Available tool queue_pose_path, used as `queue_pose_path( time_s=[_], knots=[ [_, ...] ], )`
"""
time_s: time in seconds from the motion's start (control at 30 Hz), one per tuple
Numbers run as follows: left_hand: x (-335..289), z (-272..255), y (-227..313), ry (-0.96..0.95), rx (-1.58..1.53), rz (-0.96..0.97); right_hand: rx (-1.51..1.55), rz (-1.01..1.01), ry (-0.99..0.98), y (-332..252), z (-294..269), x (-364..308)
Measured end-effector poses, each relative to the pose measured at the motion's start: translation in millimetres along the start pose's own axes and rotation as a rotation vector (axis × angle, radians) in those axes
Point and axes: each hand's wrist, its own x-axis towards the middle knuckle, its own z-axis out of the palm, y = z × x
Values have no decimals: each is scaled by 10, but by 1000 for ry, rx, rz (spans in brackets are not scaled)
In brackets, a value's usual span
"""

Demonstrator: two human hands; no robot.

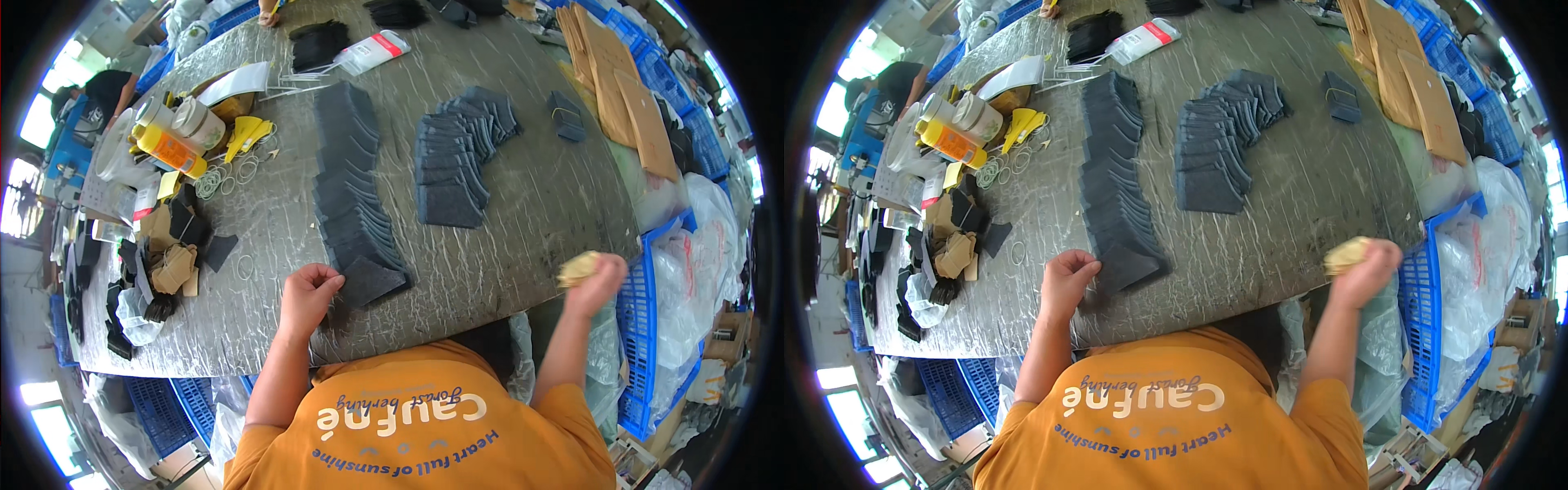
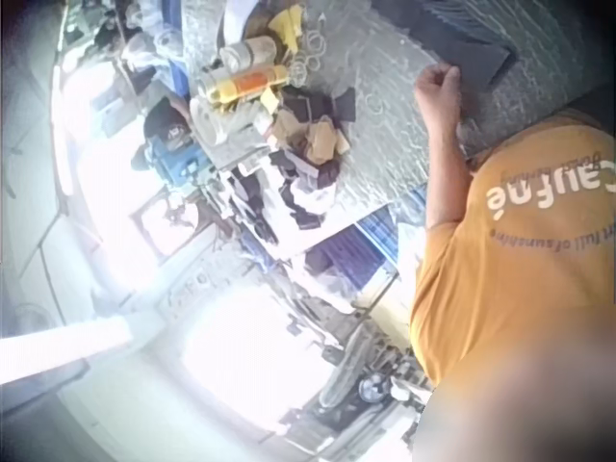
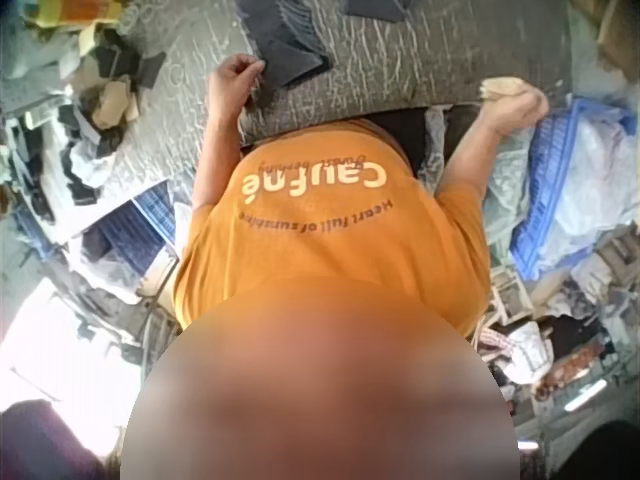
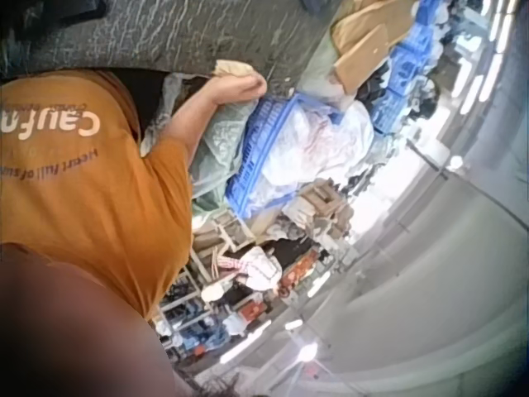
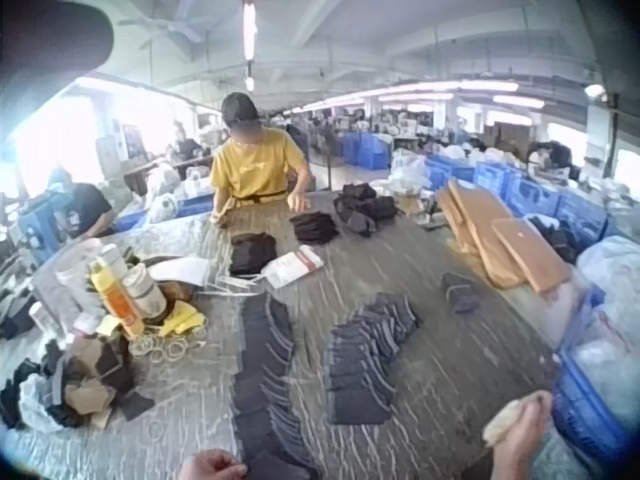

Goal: Sorting and stacking small fabric or synthetic shoe components on a workstation.

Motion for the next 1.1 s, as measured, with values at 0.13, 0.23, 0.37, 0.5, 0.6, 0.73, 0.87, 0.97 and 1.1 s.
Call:
queue_pose_path(
  time_s=[0.13, 0.23, 0.37, 0.5, 0.6, 0.73, 0.87, 0.97, 1.1],
  knots=[
    [54, 98, 22, -59, 61, 0, -805, -209, 264, 558, -1136, 835],
    [86, 134, 41, -44, 125, 64, -1288, 9, 69, 917, -1783, 897],
    [126, 145, 13, -48, 167, 80, -1349, 104, 35, 1172, -2010, 733],
    [153, 146, -26, -51, 146, 54, -1008, -58, 121, 1176, -1689, 740],
    [155, 161, 10, -45, 164, 68, -894, -183, 140, 672, -1070, 578],
    [173, 188, 39, -43, 189, 50, -700, -571, -65, 273, -405, 159],
    [161, 150, 40, -35, 194, 41, -392, -683, -683, -32, 212, -582],
    [173, 154, 57, -51, 201, 29, -389, -779, -1339, -149, 376, -1039],
    [162, 166, 61, -44, 207, 40, -389, -847, -1730, -105, 488, -1475]
  ],
)
